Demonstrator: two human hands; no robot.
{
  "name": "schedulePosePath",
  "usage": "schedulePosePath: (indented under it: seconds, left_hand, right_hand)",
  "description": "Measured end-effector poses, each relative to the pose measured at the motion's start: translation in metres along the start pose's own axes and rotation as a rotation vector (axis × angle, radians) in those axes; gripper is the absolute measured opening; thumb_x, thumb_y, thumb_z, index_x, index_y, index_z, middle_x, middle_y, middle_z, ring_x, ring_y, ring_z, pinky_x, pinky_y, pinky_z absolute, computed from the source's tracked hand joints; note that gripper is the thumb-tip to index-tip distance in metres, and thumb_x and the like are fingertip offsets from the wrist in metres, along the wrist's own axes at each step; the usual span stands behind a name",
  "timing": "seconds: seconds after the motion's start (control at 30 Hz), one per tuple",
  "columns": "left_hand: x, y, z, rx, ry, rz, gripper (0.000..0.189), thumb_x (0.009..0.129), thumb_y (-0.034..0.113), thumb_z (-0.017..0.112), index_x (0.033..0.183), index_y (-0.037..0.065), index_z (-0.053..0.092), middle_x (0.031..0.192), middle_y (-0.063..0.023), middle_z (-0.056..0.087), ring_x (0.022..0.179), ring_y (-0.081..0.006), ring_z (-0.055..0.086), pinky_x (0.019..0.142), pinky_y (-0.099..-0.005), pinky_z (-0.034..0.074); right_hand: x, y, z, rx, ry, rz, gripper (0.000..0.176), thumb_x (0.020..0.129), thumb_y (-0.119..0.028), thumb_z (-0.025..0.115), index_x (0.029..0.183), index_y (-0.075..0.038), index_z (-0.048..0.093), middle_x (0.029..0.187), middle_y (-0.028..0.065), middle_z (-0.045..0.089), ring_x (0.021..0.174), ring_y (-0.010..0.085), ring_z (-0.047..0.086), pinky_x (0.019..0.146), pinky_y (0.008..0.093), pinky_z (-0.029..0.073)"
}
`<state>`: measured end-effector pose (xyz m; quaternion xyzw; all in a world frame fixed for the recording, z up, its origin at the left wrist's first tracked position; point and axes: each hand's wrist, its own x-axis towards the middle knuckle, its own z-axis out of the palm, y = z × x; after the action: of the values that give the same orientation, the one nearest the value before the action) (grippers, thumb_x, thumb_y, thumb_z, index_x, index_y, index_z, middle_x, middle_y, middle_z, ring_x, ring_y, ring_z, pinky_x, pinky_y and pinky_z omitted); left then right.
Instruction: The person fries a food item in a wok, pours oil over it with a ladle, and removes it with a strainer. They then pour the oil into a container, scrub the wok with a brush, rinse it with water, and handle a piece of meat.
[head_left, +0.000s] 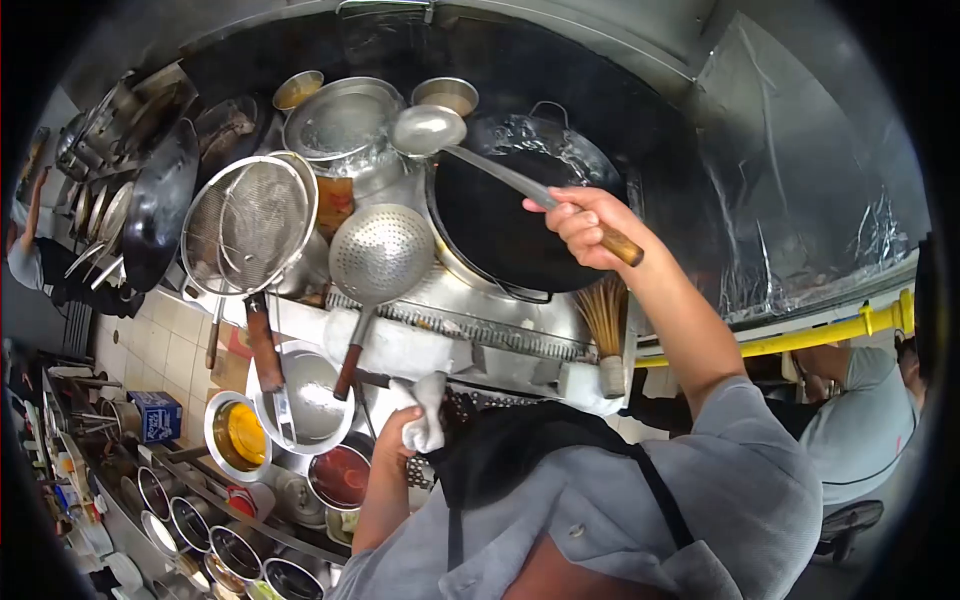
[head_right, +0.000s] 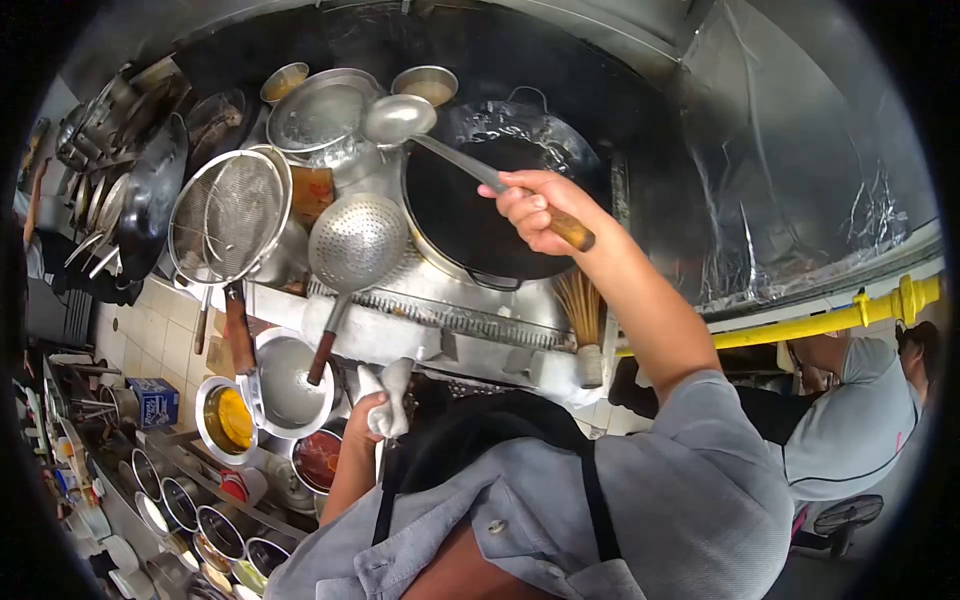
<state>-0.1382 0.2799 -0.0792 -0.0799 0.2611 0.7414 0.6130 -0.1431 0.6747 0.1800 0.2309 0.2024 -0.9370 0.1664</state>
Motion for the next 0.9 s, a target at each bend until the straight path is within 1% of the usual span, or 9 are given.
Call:
schedulePosePath:
  seconds: [0.1, 0.27, 0.33, 0.47, 0.6, 0.67, 0.77, 0.8, 0.9]
  left_hand:
    - [0.0, -0.028, 0.021, -0.233, -0.038, 0.099, 0.051, 0.073, 0.039, 0.067, 0.102, 0.0, 0.052, 0.08, -0.0118, 0.057, 0.07, -0.0252, 0.058, 0.061, -0.0377, 0.05]
    - [0.039, -0.046, 0.049, -0.029, -0.017, 0.122, 0.044, 0.073, 0.042, 0.064, 0.093, 0.005, 0.053, 0.073, -0.0101, 0.056, 0.065, -0.0247, 0.055, 0.057, -0.0363, 0.047]
    - [0.052, -0.05, 0.08, -0.032, 0.233, 0.187, 0.041, 0.073, 0.04, 0.065, 0.092, 0.005, 0.054, 0.071, -0.0097, 0.057, 0.06, -0.025, 0.057, 0.053, -0.0359, 0.049]
    - [0.061, -0.046, 0.103, -0.072, 0.368, 0.166, 0.034, 0.075, 0.035, 0.062, 0.089, 0.005, 0.054, 0.068, -0.0071, 0.058, 0.051, -0.0212, 0.057, 0.043, -0.032, 0.049]
    - [0.06, -0.033, 0.092, -0.022, 0.19, 0.037, 0.022, 0.078, 0.024, 0.058, 0.09, 0.005, 0.054, 0.071, -0.0054, 0.059, 0.059, -0.018, 0.059, 0.054, -0.0304, 0.051]
    - [0.058, -0.028, 0.086, 0.192, 0.201, -0.027, 0.018, 0.076, 0.022, 0.058, 0.078, 0.004, 0.058, 0.067, -0.0065, 0.059, 0.058, -0.017, 0.06, 0.052, -0.0303, 0.05]
    - [0.07, -0.041, 0.055, 1.095, 0.272, -0.232, 0.032, 0.063, 0.024, 0.068, 0.082, -0.001, 0.063, 0.08, -0.0136, 0.065, 0.07, -0.0219, 0.064, 0.063, -0.0328, 0.051]
    - [0.087, -0.06, 0.019, 1.494, 0.299, -0.17, 0.041, 0.057, 0.027, 0.073, 0.088, 0.001, 0.064, 0.088, -0.0156, 0.066, 0.08, -0.0264, 0.064, 0.07, -0.035, 0.051]
    - [0.107, -0.112, 0.02, 1.835, 0.077, -0.002, 0.043, 0.058, 0.032, 0.071, 0.091, 0.004, 0.065, 0.094, -0.0184, 0.064, 0.087, -0.0319, 0.062, 0.077, -0.0392, 0.048]
  right_hand:
    - [-0.033, 0.005, -0.016, -0.139, 0.185, -0.04, 0.017, 0.091, -0.015, 0.046, 0.097, 0.001, 0.045, 0.063, -0.0006, 0.044, 0.039, 0.001, 0.037, 0.029, 0.0152, 0.028]
    - [-0.03, 0.001, -0.051, -0.365, 0.353, -0.144, 0.011, 0.09, -0.013, 0.048, 0.086, -0.004, 0.044, 0.062, -0.002, 0.044, 0.041, 0.0011, 0.036, 0.032, 0.0162, 0.029]
    - [-0.018, -0.005, -0.075, -0.331, 0.385, -0.164, 0.014, 0.089, -0.014, 0.049, 0.079, -0.005, 0.046, 0.059, -0.0011, 0.044, 0.04, 0.0041, 0.037, 0.033, 0.0199, 0.031]
    - [-0.028, 0.019, -0.113, -1.039, 0.735, -0.491, 0.018, 0.082, -0.01, 0.057, 0.068, -0.001, 0.049, 0.053, 0.0045, 0.048, 0.038, 0.0137, 0.046, 0.033, 0.0299, 0.037]
    - [-0.089, 0.046, -0.105, -1.047, 0.765, -0.538, 0.014, 0.08, -0.01, 0.057, 0.072, -0.002, 0.05, 0.055, 0.004, 0.049, 0.039, 0.012, 0.047, 0.032, 0.0289, 0.037]
    - [-0.111, 0.047, -0.118, -1.066, 0.779, -0.461, 0.013, 0.079, -0.013, 0.059, 0.082, -0.001, 0.055, 0.058, 0.006, 0.051, 0.043, 0.0136, 0.05, 0.037, 0.0301, 0.039]
    - [-0.123, 0.073, -0.132, -1.541, 0.888, -0.655, 0.035, 0.074, -0.015, 0.06, 0.107, -0.003, 0.056, 0.068, 0.0114, 0.058, 0.06, 0.0192, 0.058, 0.056, 0.0334, 0.046]
    - [-0.121, 0.077, -0.149, -1.607, 0.872, -0.691, 0.042, 0.073, -0.015, 0.06, 0.113, -0.004, 0.055, 0.071, 0.0127, 0.06, 0.067, 0.0201, 0.059, 0.063, 0.0338, 0.046]
    - [-0.12, 0.096, -0.14, -1.472, 0.88, -0.712, 0.042, 0.073, -0.015, 0.06, 0.113, -0.003, 0.055, 0.071, 0.0104, 0.06, 0.067, 0.015, 0.057, 0.063, 0.032, 0.046]
